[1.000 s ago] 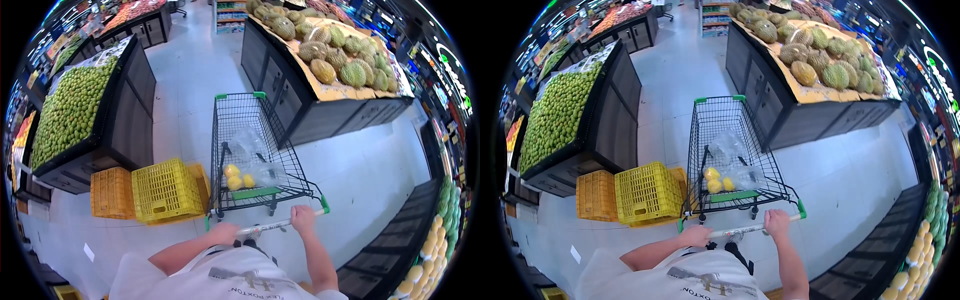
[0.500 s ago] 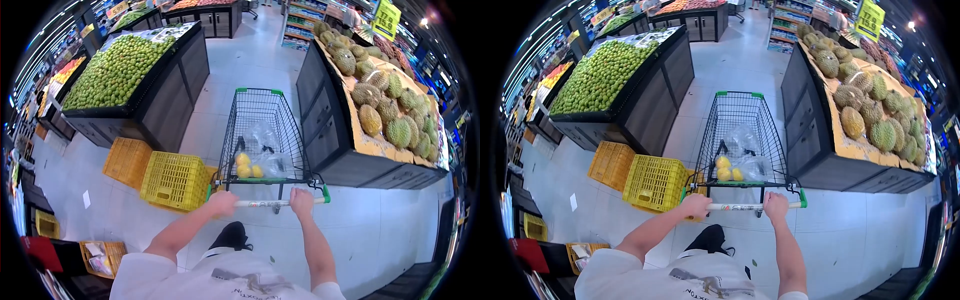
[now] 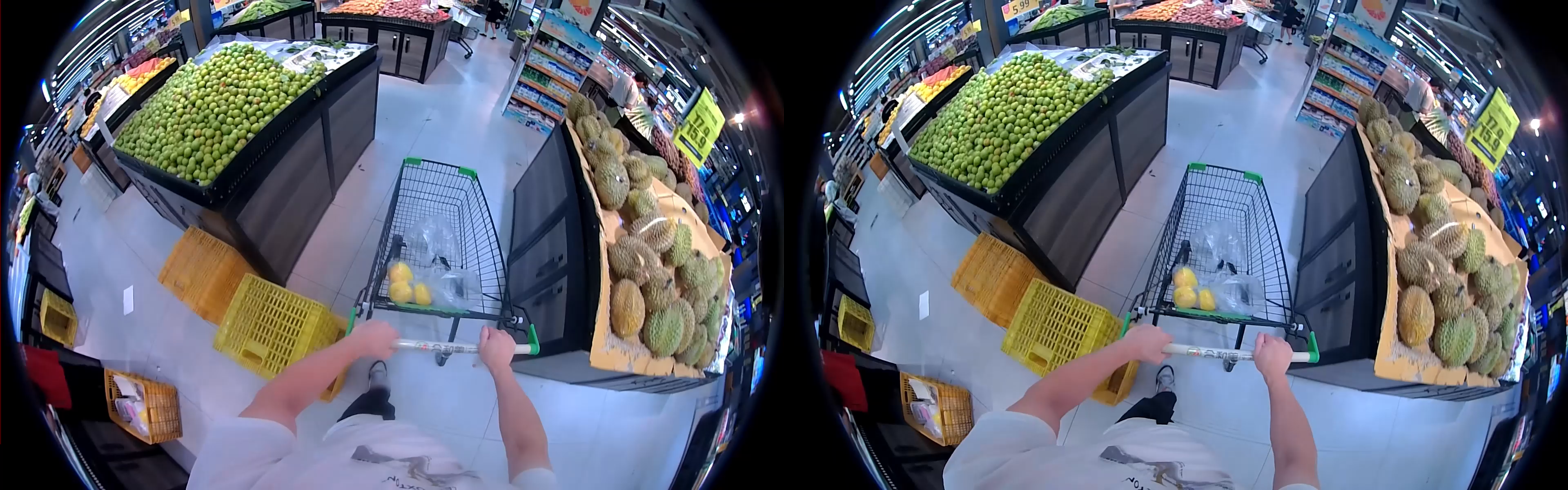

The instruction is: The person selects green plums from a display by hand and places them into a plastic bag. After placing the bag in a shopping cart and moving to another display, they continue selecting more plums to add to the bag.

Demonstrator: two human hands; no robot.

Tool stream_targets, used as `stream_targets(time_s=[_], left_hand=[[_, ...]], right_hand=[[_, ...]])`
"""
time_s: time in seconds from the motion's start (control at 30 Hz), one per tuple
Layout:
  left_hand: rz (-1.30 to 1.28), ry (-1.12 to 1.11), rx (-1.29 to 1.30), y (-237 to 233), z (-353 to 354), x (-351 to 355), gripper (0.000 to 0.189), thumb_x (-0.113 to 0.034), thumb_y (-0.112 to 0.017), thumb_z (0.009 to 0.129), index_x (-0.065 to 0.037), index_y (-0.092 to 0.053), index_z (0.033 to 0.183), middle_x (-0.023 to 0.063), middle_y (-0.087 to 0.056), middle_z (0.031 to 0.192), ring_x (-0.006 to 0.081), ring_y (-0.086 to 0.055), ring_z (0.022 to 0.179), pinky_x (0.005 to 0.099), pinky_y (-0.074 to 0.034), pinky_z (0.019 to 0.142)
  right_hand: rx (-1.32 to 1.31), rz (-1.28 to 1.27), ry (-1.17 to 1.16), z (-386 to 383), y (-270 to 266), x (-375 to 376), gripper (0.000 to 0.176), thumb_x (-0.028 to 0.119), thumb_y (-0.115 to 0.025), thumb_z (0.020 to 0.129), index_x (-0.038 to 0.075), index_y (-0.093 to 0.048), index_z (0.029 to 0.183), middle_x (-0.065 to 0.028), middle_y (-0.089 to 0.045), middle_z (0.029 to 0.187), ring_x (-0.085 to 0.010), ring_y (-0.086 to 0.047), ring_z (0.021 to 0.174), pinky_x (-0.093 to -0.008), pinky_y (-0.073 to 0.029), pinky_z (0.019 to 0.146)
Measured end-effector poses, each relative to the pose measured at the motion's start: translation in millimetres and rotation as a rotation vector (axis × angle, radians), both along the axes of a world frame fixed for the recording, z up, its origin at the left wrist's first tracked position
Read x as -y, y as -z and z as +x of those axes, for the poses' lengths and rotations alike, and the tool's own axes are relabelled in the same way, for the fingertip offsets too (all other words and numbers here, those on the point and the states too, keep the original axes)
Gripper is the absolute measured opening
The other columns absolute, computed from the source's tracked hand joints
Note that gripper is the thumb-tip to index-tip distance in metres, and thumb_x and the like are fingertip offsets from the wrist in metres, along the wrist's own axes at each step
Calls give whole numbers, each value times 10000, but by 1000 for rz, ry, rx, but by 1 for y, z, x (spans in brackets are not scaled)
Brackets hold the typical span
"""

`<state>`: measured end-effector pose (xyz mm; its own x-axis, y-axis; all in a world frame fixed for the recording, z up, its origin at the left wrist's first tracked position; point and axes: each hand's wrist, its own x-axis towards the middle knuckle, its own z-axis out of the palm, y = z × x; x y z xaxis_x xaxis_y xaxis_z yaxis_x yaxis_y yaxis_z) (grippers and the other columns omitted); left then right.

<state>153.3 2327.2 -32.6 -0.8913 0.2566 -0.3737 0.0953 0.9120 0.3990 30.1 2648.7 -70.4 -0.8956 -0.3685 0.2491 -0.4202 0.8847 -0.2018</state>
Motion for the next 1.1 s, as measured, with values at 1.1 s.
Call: stream_targets(time_s=[1.1], left_hand=[[-452,-585,-62,11,-314,189,268,-255,-737,783,-115,-772,1009,90,-742,996,278,-687,1041,514,-441,1062]], right_hand=[[524,269,-333,-365,-31,252,610,482,-313,1061,83,-768,983,-204,-749,949,-410,-716,920,-525,-545,856]])
